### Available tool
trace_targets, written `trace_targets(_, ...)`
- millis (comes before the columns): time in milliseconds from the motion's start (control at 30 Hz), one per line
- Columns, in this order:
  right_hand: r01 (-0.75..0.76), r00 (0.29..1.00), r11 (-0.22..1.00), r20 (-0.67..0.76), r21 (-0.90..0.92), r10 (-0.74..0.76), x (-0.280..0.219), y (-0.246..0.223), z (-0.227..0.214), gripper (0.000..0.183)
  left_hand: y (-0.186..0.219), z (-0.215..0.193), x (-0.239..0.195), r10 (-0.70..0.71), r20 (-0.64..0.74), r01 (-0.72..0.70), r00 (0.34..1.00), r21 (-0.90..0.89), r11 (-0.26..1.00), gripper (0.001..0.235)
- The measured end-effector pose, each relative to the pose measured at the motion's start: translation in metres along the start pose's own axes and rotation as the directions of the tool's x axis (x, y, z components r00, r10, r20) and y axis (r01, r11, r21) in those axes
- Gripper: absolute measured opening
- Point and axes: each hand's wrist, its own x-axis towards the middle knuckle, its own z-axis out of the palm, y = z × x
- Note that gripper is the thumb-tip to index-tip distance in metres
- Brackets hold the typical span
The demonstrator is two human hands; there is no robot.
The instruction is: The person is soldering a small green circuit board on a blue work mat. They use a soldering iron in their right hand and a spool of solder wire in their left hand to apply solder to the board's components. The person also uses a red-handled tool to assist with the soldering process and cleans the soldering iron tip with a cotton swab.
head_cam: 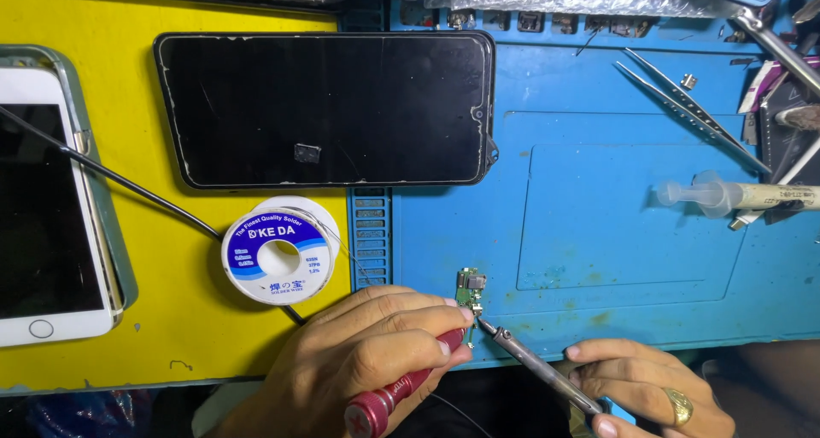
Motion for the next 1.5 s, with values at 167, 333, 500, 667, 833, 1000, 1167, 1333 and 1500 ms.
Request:
trace_targets(167, -0.066, 0.994, 0.998, 0.083, -0.021, 0.067, -0.002, 0.004, -0.008, 0.015, 0.002, -0.004, 0.002, -0.031, 0.027, 0.031, 0.999, -0.013, 0.999, 0.036)
trace_targets(333, -0.03, 0.993, 0.999, 0.11, -0.027, 0.032, -0.002, 0.008, -0.009, 0.015, 0.003, -0.006, 0.003, -0.066, 0.042, 0.066, 0.997, -0.007, 0.998, 0.035)
trace_targets(500, -0.117, 0.99, 0.993, 0.077, -0.035, 0.119, -0.002, 0.001, -0.007, 0.016, 0.002, -0.007, 0.002, -0.093, 0.041, 0.092, 0.995, 0.029, 0.995, 0.03)
trace_targets(667, -0.106, 0.99, 0.992, 0.082, -0.074, 0.112, 0.003, -0.004, -0.005, 0.014, 0.001, -0.008, 0.0, -0.133, 0.066, 0.132, 0.989, 0.022, 0.991, 0.03)
trace_targets(833, -0.061, 0.99, 0.994, 0.125, -0.09, 0.072, 0.006, -0.004, -0.007, 0.014, -0.001, -0.008, 0.0, -0.108, 0.068, 0.106, 0.992, 0.034, 0.994, 0.029)
trace_targets(1000, 0.035, 0.986, 0.999, 0.163, -0.001, -0.035, 0.01, 0.003, -0.012, 0.01, -0.001, -0.009, 0.0, -0.115, 0.079, 0.113, 0.99, 0.029, 0.993, 0.033)
trace_targets(1167, 0.118, 0.973, 0.993, 0.2, 0.012, -0.118, 0.01, 0.01, -0.016, 0.018, 0.0, -0.008, 0.0, -0.135, 0.087, 0.133, 0.987, 0.028, 0.991, 0.033)
trace_targets(1333, 0.152, 0.971, 0.988, 0.187, 0.009, -0.151, 0.011, 0.011, -0.017, 0.019, 0.001, -0.008, 0.0, -0.134, 0.096, 0.132, 0.986, 0.027, 0.991, 0.034)
trace_targets(1500, 0.153, 0.97, 0.988, 0.187, 0.014, -0.153, 0.01, 0.011, -0.016, 0.021, 0.0, -0.008, -0.001, -0.145, 0.1, 0.143, 0.984, 0.029, 0.989, 0.036)
